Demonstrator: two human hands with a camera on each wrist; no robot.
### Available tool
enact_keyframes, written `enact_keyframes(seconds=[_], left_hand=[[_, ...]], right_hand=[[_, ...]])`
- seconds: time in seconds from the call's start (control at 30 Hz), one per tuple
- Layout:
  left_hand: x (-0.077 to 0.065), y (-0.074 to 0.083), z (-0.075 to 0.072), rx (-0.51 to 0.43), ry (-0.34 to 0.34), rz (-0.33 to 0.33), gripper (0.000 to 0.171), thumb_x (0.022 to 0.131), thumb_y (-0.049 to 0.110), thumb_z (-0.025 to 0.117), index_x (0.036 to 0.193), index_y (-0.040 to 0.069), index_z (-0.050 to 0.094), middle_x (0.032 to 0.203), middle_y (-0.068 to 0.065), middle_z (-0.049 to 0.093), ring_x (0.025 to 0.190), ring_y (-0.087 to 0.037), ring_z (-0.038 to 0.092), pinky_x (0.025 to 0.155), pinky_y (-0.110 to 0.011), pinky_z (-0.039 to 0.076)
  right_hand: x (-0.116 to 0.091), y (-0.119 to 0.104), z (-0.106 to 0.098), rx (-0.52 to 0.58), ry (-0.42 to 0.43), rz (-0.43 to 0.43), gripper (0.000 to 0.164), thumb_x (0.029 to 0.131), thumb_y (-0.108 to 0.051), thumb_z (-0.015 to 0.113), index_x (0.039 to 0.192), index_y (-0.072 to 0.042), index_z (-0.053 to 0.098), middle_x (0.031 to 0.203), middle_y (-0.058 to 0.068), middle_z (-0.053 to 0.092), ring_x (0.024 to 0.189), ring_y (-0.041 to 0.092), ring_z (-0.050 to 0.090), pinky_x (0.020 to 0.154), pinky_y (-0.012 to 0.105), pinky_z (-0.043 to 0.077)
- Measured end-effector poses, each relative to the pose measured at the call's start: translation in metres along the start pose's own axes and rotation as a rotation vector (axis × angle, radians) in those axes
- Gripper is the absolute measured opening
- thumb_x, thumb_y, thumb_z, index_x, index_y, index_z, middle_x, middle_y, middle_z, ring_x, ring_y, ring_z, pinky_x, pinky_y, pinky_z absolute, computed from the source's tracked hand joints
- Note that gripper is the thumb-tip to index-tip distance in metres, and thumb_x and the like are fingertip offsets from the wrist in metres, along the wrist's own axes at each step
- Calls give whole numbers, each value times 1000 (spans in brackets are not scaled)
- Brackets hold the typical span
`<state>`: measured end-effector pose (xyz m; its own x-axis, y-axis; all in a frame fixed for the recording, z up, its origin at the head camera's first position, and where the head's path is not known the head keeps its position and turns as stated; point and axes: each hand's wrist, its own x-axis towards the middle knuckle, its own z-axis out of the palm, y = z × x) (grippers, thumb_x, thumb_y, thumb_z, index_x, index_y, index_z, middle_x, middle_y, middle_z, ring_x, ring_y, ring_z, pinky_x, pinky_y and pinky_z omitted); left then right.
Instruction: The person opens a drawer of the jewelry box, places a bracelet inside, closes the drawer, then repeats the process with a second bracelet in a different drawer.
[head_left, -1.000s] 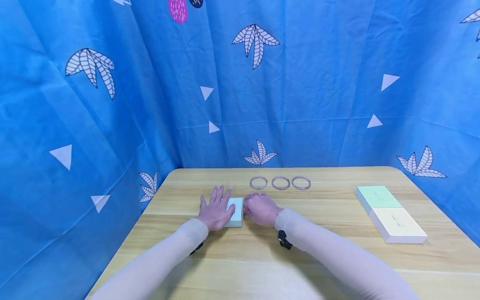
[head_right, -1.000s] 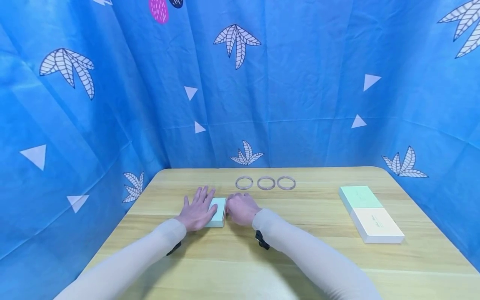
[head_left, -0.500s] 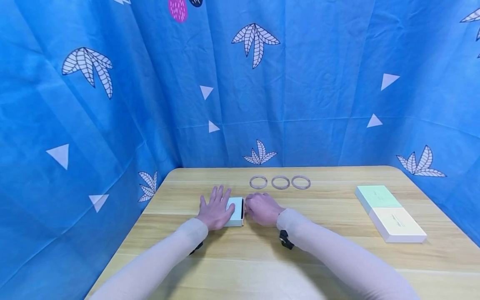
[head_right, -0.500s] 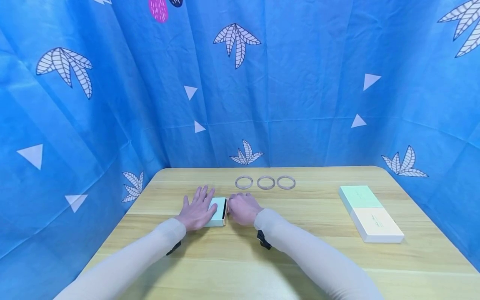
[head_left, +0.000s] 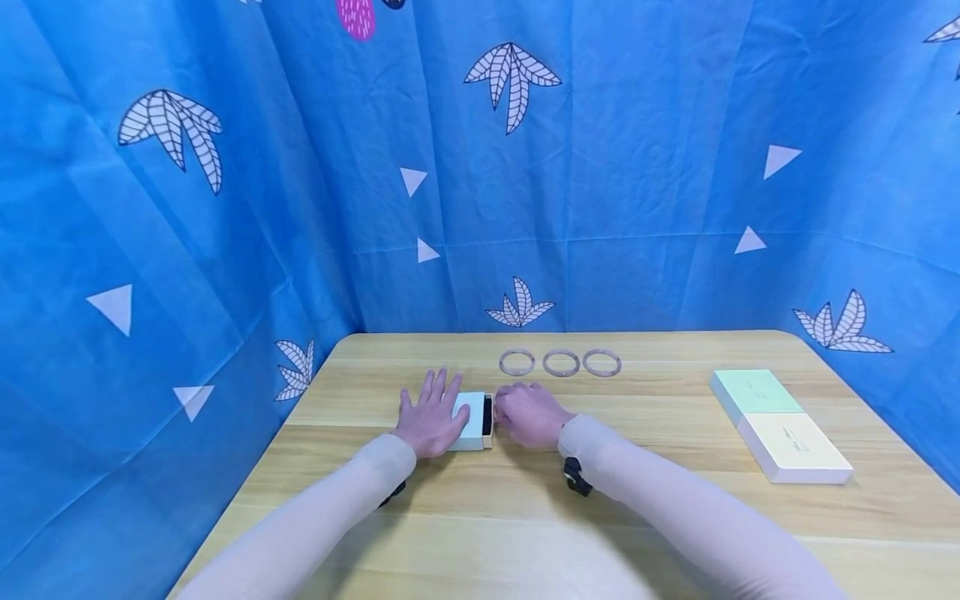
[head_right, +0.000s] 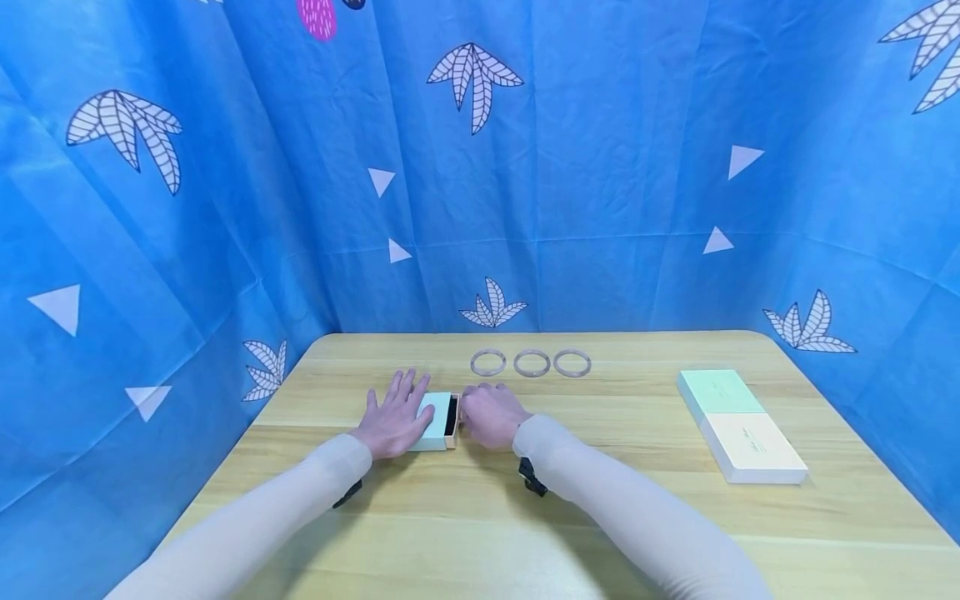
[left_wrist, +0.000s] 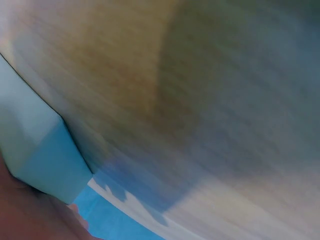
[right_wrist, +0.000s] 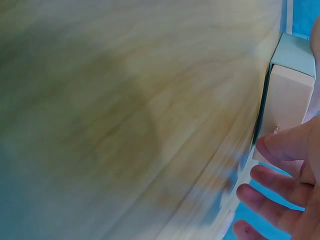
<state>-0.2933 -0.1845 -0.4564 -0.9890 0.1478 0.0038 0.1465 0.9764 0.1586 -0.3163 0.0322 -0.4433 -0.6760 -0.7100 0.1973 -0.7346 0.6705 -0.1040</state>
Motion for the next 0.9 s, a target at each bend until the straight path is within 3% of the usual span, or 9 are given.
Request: enact_keyframes(seconds=[0.47, 0.9], left_hand=[[0, -1, -1, -13, -5, -1, 69, 104, 55, 23, 164, 22, 15, 171, -10, 6, 157, -32, -2, 116, -74, 0], [2, 0, -2, -8, 1, 8, 69, 104, 56, 24, 163, 21, 16, 171, -11, 7, 157, -34, 1, 116, -75, 3]], right_hand=[[-5, 10, 2, 7, 10, 1, 13, 88, -6, 66, 86, -16, 72, 96, -4, 71, 87, 16, 67, 79, 39, 54], [-14, 16, -2, 2, 1, 38, 21, 84, 0, 63, 75, -19, 67, 89, -7, 68, 83, 14, 64, 75, 37, 52]])
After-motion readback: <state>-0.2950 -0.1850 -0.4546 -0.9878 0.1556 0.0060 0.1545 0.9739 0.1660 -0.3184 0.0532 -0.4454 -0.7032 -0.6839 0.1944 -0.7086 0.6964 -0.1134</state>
